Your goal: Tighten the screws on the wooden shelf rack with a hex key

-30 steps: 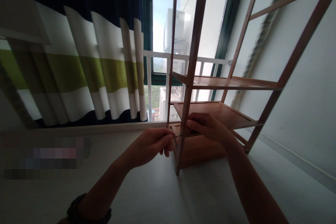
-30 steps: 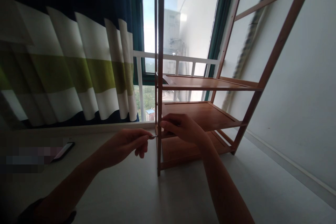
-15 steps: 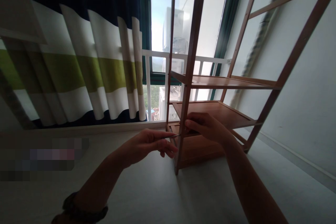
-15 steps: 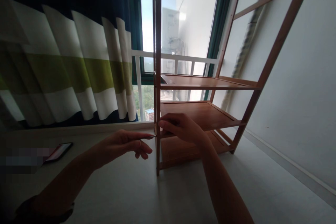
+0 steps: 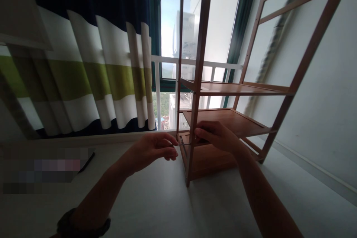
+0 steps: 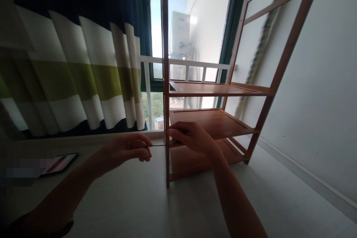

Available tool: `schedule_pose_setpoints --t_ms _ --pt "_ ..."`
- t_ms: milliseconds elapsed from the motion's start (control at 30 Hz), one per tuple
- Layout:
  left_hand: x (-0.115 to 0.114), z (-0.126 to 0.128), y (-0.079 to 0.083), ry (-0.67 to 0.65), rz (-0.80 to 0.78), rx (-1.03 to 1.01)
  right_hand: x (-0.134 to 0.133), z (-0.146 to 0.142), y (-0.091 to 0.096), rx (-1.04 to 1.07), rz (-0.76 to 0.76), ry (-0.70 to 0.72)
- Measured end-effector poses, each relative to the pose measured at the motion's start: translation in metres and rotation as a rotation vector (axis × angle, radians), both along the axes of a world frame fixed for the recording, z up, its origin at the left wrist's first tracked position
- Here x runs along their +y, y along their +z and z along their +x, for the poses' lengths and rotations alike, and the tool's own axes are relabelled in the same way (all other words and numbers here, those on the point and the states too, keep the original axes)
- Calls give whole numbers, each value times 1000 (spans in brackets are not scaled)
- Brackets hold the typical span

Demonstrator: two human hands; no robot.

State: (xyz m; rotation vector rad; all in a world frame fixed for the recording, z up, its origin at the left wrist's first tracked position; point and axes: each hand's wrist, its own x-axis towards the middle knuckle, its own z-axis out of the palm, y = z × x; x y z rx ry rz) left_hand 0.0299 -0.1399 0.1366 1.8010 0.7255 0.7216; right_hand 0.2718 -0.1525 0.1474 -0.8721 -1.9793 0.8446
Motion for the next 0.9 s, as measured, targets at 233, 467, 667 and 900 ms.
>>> schedule_pose_setpoints --t_ms 233,467,667,900 --pt "3 -3 -4 -75 -65 -41 0 0 1 7 -9 9" --pt "4 -4 -3 11 -37 -33 1 0 0 38 -38 13" --pt "7 -6 -6 29 -11 -21 -1 0 1 34 -34 8" --pt "7 -11 -5 105 531 137 0 0 0 15 -33 5"
